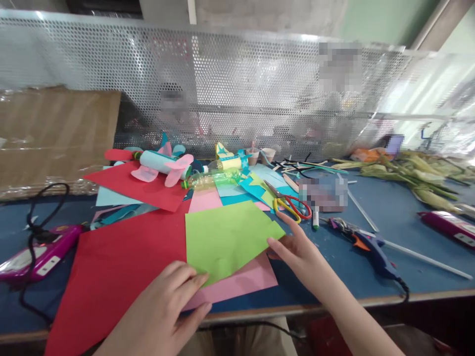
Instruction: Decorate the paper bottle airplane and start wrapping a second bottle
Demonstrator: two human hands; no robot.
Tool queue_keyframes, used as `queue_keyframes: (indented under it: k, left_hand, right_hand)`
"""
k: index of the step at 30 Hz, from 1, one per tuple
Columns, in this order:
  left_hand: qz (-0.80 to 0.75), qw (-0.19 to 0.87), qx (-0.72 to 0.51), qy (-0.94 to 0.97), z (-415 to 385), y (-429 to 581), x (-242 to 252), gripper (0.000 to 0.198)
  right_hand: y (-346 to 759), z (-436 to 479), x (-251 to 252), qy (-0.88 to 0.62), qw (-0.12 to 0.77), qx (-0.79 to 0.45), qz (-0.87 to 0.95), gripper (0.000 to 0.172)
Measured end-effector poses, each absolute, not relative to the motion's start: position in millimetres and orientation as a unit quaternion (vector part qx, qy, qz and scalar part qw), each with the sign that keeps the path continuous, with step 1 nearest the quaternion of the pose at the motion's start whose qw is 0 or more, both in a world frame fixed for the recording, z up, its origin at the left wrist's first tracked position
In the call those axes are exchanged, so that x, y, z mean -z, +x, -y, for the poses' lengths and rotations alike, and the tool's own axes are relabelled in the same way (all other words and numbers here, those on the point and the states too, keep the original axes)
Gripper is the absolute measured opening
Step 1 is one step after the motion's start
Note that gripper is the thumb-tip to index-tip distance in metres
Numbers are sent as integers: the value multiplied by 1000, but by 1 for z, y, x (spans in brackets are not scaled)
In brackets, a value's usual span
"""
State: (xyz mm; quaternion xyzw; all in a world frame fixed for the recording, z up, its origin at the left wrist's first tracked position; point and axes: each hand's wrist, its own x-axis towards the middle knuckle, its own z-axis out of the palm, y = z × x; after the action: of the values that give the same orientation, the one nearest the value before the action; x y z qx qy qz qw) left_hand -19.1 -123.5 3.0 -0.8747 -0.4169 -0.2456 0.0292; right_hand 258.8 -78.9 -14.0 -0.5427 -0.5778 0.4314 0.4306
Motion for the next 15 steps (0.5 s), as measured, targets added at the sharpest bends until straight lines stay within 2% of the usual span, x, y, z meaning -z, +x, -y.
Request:
queue_keyframes:
  k: [2,4,7,10,12,15]
  left_hand:
    - [416,-16,229,-880,125,-14,-10,20]
    - [430,-78,212,-874,125,-8,-18,13]
    - [491,-193,178,-831,118,-4,-28,22]
    - [525,-353,168,-756,99,-5,-30,26]
    - [504,-496,198,-679,85,-5,-27,32]
    - [471,-659,276,-518,69,1,-23,56]
  right_hand:
    - [260,67,13,-534,419,-448,582,68]
    - [263,56,8,-526,413,-449,593,56]
    - [270,40,-6,-500,444,-434,604,46]
    - [276,21,-24,-474,489,-441,585,58]
    - [277,5,-33,-469,507,-448,568,69]
    - [276,-22,-37,-473,516,-454,552,70]
